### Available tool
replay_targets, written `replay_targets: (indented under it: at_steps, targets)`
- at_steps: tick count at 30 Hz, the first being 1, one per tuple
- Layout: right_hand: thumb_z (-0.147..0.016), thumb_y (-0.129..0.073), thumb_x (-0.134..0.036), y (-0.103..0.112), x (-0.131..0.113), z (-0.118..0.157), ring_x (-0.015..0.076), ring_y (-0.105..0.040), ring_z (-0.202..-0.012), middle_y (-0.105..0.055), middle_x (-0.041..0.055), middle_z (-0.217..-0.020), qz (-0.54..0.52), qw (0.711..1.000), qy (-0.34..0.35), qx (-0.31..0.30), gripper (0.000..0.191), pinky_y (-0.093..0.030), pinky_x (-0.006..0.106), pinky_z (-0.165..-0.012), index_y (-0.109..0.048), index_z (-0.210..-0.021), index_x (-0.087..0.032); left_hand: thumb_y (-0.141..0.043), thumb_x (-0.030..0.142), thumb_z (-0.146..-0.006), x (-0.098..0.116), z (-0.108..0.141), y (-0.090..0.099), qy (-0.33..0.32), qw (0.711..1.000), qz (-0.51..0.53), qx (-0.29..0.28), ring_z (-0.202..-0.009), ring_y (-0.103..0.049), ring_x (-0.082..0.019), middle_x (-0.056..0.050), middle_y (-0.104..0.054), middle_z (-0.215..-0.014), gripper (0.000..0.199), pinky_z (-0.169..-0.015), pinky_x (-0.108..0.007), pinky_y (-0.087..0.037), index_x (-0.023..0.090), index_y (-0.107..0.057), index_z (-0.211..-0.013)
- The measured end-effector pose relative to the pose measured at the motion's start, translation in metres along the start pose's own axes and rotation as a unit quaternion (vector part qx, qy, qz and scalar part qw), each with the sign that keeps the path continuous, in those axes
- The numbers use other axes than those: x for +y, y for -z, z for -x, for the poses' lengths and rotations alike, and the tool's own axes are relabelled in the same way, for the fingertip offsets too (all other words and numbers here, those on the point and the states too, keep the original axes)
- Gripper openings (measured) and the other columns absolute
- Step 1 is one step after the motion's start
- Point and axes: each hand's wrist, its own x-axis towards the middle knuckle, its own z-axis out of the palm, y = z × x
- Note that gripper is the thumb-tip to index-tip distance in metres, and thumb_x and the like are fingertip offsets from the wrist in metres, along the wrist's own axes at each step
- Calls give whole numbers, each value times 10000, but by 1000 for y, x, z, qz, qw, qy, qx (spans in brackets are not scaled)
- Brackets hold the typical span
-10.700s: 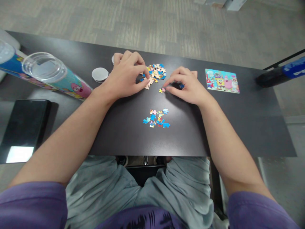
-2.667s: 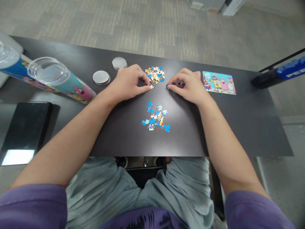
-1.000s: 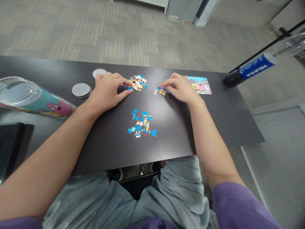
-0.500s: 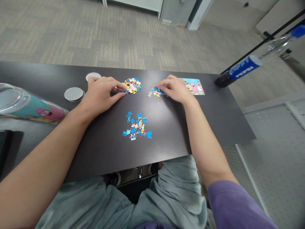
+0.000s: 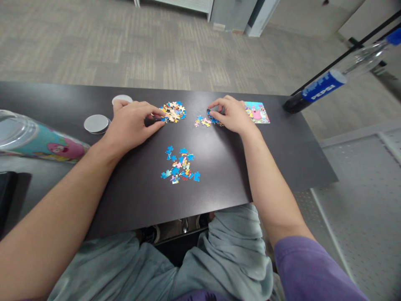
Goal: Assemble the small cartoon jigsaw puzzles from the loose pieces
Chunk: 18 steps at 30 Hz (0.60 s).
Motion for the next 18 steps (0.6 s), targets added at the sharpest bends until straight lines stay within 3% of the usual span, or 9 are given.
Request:
replay_targets:
  at_steps: [5, 11, 18]
  targets:
    - [-1194, -785, -307, 4, 1, 2, 415, -782, -1370, -833, 124, -1301, -13, 1000, 1, 15, 223, -529, 607, -1234, -891, -1391, -305, -772, 479, -1122, 0, 0, 1, -9, 1000, -2, 8, -1132, -863, -355, -32, -973, -1236, 187, -1243, -749, -459, 378, -906, -1207]
    - [-1166, -763, -348, 7, 10, 2, 406, -773, -1235, -826, 110, -1255, -9, 999, -18, 44, 205, -526, 652, -1242, -871, -1341, -336, -718, 608, -1182, 3, 0, 4, -18, 1000, 8, 20, -1139, -798, -321, 5, -922, -1129, 305, -1206, -737, -424, 367, -904, -1200]
    - [-1156, -756, -369, 7, 16, 0, 400, -784, -1195, -856, 116, -1282, -5, 997, -28, 70, 262, -539, 651, -1243, -880, -1383, -329, -740, 568, -1180, 12, 0, 6, -47, 998, 19, 25, -1121, -845, -318, -6, -951, -1177, 217, -1235, -753, -470, 411, -887, -1213]
